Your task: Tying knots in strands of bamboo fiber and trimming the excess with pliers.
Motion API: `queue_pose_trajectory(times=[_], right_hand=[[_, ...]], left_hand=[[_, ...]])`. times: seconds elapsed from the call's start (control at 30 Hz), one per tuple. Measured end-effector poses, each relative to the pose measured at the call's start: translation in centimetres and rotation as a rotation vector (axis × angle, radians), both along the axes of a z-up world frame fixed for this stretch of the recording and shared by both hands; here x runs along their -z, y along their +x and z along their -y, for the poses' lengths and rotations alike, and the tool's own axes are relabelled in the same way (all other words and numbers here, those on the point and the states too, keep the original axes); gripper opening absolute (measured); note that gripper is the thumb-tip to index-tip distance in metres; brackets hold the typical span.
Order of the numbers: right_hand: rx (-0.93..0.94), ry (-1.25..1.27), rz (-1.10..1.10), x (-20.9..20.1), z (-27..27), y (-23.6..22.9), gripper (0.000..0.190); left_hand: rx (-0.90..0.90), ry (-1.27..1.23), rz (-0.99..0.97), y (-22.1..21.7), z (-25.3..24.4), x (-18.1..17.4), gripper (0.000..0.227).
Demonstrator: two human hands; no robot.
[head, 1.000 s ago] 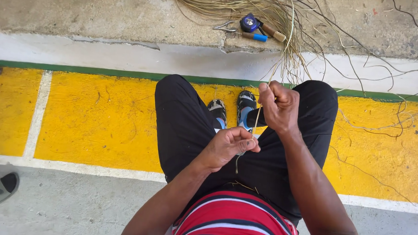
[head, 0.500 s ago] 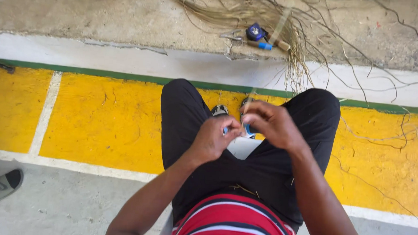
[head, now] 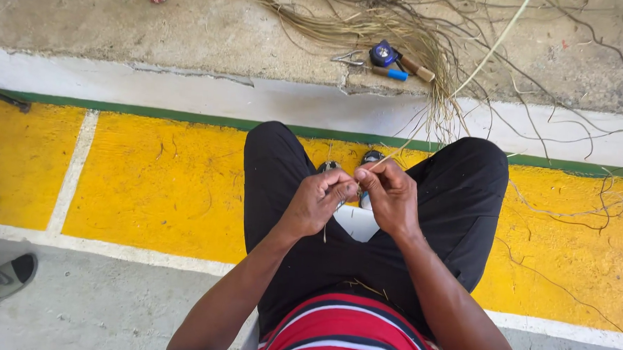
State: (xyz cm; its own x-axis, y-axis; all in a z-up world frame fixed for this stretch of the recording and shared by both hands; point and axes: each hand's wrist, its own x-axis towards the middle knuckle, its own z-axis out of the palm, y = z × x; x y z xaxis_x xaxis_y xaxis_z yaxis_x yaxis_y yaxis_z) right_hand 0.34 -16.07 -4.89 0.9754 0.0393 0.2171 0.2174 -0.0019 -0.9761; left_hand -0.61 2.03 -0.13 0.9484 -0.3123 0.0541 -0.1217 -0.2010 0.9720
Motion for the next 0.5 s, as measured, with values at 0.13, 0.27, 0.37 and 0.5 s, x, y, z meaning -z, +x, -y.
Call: queue_pose_trajectory(times=[0.13, 0.27, 0.37, 0.5], right_hand=[[-0.019, -0.226, -0.04, -1.0, 0.1, 0.2, 0.01], [0.002, 0.024, -0.07, -0.6, 2.1, 2.9, 0.011], [0.213, 0.23, -0.063, -2.4, 5.8, 5.9, 0.011], [0.257, 0.383, -0.077, -2.7, 13.1, 9.2, 0.011]], left_hand=[[0.068, 0.254, -0.015, 0.6, -0.5, -2.7, 0.021], [0.029, 0.425, 0.258, 1.3, -1.9, -1.6, 0.014], [-0.153, 0.49, 0.381, 2.6, -3.0, -1.4, 0.009], [-0.255, 0.713, 0.569, 4.7, -4.9, 0.6, 0.01]])
